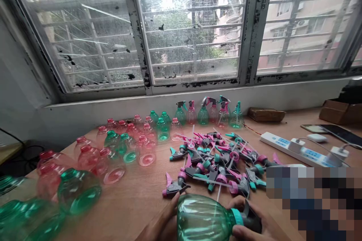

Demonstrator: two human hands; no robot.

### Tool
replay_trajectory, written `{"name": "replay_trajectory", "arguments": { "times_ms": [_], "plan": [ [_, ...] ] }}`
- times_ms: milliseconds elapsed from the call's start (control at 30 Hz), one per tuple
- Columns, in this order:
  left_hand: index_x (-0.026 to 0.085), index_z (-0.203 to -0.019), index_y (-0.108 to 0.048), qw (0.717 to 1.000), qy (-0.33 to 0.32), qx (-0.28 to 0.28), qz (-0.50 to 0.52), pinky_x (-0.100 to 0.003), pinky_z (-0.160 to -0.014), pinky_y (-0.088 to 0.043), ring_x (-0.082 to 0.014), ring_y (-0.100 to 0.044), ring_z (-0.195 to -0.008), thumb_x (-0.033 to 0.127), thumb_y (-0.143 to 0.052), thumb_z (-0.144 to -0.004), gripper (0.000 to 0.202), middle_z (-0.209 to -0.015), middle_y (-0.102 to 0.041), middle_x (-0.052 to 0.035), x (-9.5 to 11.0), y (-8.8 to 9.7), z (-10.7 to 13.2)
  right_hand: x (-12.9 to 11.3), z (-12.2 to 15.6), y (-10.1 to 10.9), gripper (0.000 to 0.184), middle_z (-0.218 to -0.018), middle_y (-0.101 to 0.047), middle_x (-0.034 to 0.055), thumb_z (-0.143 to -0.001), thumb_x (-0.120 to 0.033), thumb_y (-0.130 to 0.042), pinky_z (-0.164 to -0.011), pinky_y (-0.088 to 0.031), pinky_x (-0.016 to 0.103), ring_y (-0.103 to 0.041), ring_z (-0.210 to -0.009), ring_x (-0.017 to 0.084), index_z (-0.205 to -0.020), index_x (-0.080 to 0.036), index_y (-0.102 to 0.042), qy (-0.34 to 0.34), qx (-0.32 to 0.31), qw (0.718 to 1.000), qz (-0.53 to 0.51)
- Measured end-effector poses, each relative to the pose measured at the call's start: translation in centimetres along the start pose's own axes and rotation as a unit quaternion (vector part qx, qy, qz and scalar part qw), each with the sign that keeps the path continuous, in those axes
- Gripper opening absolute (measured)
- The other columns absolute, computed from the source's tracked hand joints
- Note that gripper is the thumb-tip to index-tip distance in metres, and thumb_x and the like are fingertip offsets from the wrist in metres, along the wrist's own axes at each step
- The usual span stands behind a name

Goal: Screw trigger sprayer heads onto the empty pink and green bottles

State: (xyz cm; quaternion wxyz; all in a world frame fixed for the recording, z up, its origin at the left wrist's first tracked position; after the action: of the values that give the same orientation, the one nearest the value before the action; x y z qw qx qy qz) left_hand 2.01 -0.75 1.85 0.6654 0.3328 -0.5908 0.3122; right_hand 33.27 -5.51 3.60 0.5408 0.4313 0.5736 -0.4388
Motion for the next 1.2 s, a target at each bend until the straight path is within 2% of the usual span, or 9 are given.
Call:
{"name": "replay_trajectory", "arguments": {
  "times_ms": [133,233,300,433,600,667,800,1000,1200],
  "plan": [
    [0.044,-0.164,-0.048,0.999,-0.018,0.018,-0.032,-0.052,-0.137,-0.025,-0.0325,-0.035,-0.165,0.077,-0.049,-0.101,0.07,-0.165,-0.058,0.0066,-0.6,0.1,-0.1,0.5,-0.2,0.3,0.062,-0.083,-0.068,0.001,-0.071,-0.073,-0.09,-0.07,-0.046,0.029,-0.061,-0.076,0.022,-0.102,-0.022,-0.071,-0.005,-0.019,0.999,0.028],
    [0.044,-0.164,-0.047,0.994,-0.066,0.019,-0.088,-0.046,-0.138,-0.026,-0.0311,-0.038,-0.164,0.067,-0.06,-0.101,0.068,-0.172,-0.047,0.0077,1.1,0.4,1.0,1.0,-0.3,0.4,0.062,-0.083,-0.069,0.0013,-0.071,-0.072,-0.09,-0.069,-0.046,0.029,-0.061,-0.075,0.022,-0.102,-0.022,-0.072,-0.001,-0.015,1.0,0.023],
    [0.043,-0.162,-0.052,0.991,-0.078,0.011,-0.109,-0.042,-0.137,-0.028,-0.0285,-0.042,-0.163,0.062,-0.057,-0.104,0.06,-0.17,-0.051,0.0093,2.6,0.4,1.7,1.1,-0.3,0.4,0.061,-0.083,-0.07,0.0011,-0.072,-0.071,-0.091,-0.069,-0.046,0.028,-0.062,-0.074,0.021,-0.102,-0.022,-0.073,0.001,-0.01,1.0,0.011],
    [0.043,-0.161,-0.053,0.991,-0.084,0.004,-0.106,-0.046,-0.137,-0.026,-0.0299,-0.039,-0.164,0.062,-0.05,-0.107,0.057,-0.169,-0.053,0.0085,3.7,0.2,2.2,1.0,0.0,0.2,0.06,-0.077,-0.068,-0.0011,-0.07,-0.07,-0.093,-0.064,-0.042,0.026,-0.057,-0.069,0.018,-0.1,-0.022,-0.073,-0.012,0.013,1.0,-0.023],
    [0.049,-0.157,-0.056,0.996,-0.042,0.011,-0.083,-0.057,-0.137,-0.026,-0.0403,-0.034,-0.165,0.07,-0.057,-0.101,0.06,-0.169,-0.054,0.008,0.1,0.4,0.9,0.7,0.2,0.3,0.057,-0.078,-0.063,-0.0017,-0.074,-0.069,-0.091,-0.065,-0.041,0.026,-0.054,-0.071,0.018,-0.101,-0.022,-0.073,-0.005,0.002,1.0,-0.005],
    [0.05,-0.149,-0.064,0.999,-0.011,0.029,-0.035,-0.058,-0.135,-0.027,-0.0404,-0.039,-0.162,0.078,-0.047,-0.1,0.059,-0.16,-0.064,0.0075,-1.6,0.2,-0.3,0.8,0.1,0.5,0.057,-0.081,-0.063,-0.001,-0.074,-0.069,-0.091,-0.067,-0.043,0.027,-0.055,-0.073,0.019,-0.1,-0.022,-0.074,-0.001,-0.004,1.0,0.01],
    [0.05,-0.152,-0.062,0.999,-0.004,0.005,0.034,-0.055,-0.136,-0.028,-0.0375,-0.035,-0.165,0.085,-0.051,-0.093,0.069,-0.16,-0.065,0.0062,-2.9,-0.8,-1.9,0.8,0.3,0.6,0.053,-0.078,-0.064,-0.0013,-0.077,-0.067,-0.09,-0.066,-0.045,0.027,-0.057,-0.072,0.019,-0.103,-0.023,-0.074,-0.01,0.007,1.0,-0.004],
    [0.045,-0.158,-0.056,0.999,-0.016,-0.021,0.039,-0.055,-0.134,-0.034,-0.0362,-0.045,-0.16,0.078,-0.047,-0.101,0.066,-0.161,-0.063,0.0032,0.3,-1.0,-0.2,0.1,0.4,0.2,0.053,-0.075,-0.066,-0.0009,-0.078,-0.068,-0.089,-0.062,-0.042,0.025,-0.056,-0.069,0.018,-0.101,-0.023,-0.074,-0.021,-0.009,1.0,-0.002],
    [0.043,-0.154,-0.061,0.999,-0.034,-0.03,0.021,-0.059,-0.131,-0.039,-0.0358,-0.055,-0.154,0.071,-0.042,-0.107,0.059,-0.151,-0.072,0.002,4.2,-1.0,0.3,-0.2,0.3,-0.2,0.059,-0.077,-0.066,-0.0009,-0.069,-0.071,-0.093,-0.063,-0.043,0.025,-0.056,-0.069,0.017,-0.095,-0.02,-0.076,0.001,0.033,0.999,-0.023]
  ]
}}
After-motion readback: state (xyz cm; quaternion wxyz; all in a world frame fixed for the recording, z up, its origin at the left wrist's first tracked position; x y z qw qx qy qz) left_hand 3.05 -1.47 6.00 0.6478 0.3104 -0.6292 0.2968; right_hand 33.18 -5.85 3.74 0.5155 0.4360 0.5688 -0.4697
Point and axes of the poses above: each hand's wrist, its own z-axis away from the middle knuckle, its own y-axis out of the back of the hand, x = y × z, the point moved 3 cm from there along -z, towards the middle knuckle
